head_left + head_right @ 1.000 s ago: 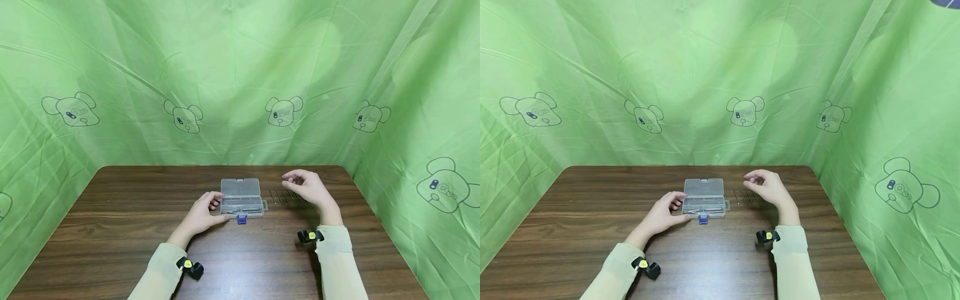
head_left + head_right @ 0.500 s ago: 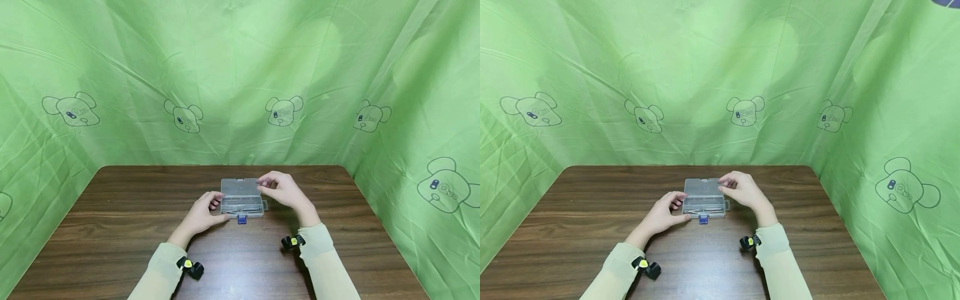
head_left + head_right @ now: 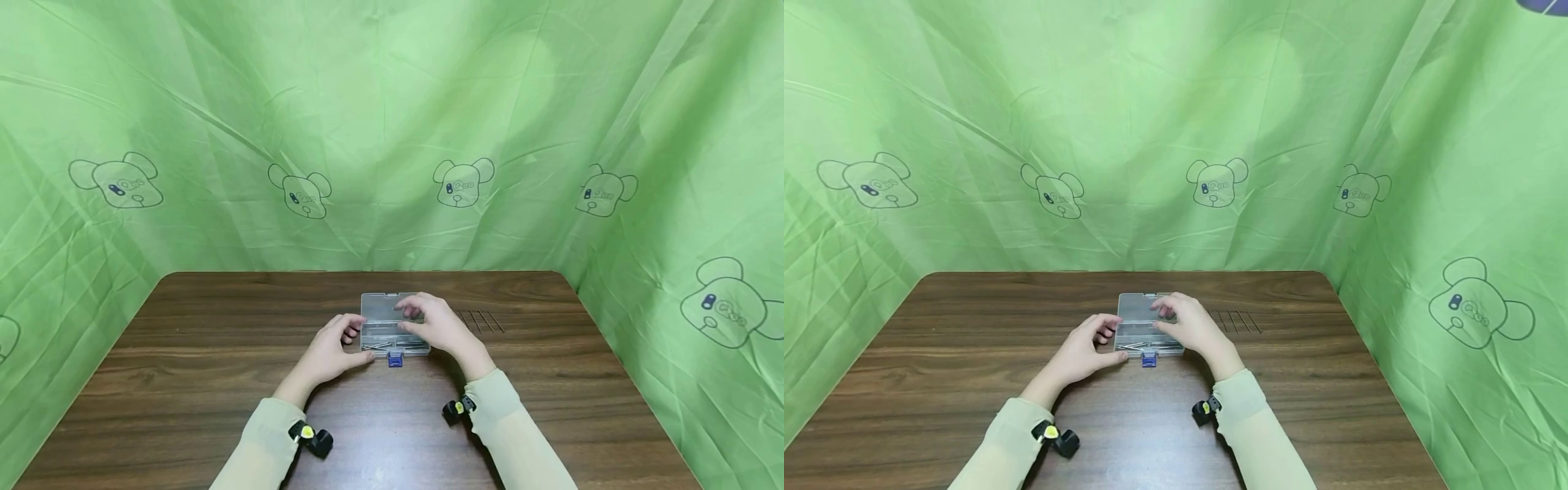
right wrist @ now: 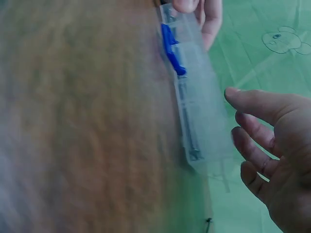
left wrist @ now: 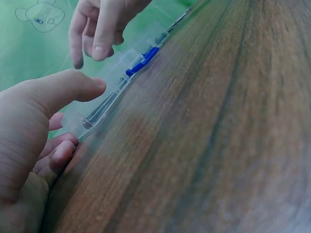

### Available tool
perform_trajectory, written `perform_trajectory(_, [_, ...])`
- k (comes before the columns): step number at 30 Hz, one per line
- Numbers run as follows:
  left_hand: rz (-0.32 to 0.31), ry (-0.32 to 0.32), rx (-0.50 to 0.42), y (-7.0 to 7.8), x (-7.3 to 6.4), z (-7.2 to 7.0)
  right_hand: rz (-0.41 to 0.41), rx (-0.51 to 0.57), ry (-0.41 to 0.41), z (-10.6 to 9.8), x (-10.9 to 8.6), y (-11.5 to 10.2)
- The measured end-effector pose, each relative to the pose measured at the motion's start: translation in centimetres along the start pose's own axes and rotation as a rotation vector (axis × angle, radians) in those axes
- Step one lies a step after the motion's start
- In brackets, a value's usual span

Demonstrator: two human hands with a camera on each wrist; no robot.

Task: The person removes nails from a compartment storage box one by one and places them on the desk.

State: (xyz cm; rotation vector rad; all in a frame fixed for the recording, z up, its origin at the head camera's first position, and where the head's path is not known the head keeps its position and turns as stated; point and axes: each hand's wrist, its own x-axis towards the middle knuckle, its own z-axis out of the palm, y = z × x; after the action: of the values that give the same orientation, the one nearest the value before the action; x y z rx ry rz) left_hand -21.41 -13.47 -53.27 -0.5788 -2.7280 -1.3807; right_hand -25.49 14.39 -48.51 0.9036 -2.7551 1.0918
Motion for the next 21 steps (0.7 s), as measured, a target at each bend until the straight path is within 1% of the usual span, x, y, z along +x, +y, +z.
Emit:
perform_trajectory(3, [0.005,0.001,0.002,-0.03,0.00,-0.02,0.005,-0.026,-0.024,0.28,-0.05,-0.24])
perform_trajectory(7, [0.007,0.000,0.007,-0.05,-0.03,-0.05,-0.005,-0.066,-0.027,0.46,-0.16,-0.36])
perform_trajectory(11, [0.013,-0.002,0.007,-0.08,-0.04,-0.05,-0.028,-0.076,-0.039,0.50,-0.24,-0.26])
perform_trajectory(17, [0.050,-0.008,0.010,-0.18,-0.03,-0.02,-0.021,-0.085,-0.070,0.54,-0.23,0.10])
perform_trajectory(21, [0.053,-0.013,0.009,-0.16,-0.09,-0.15,-0.019,-0.103,-0.089,0.55,-0.16,0.16])
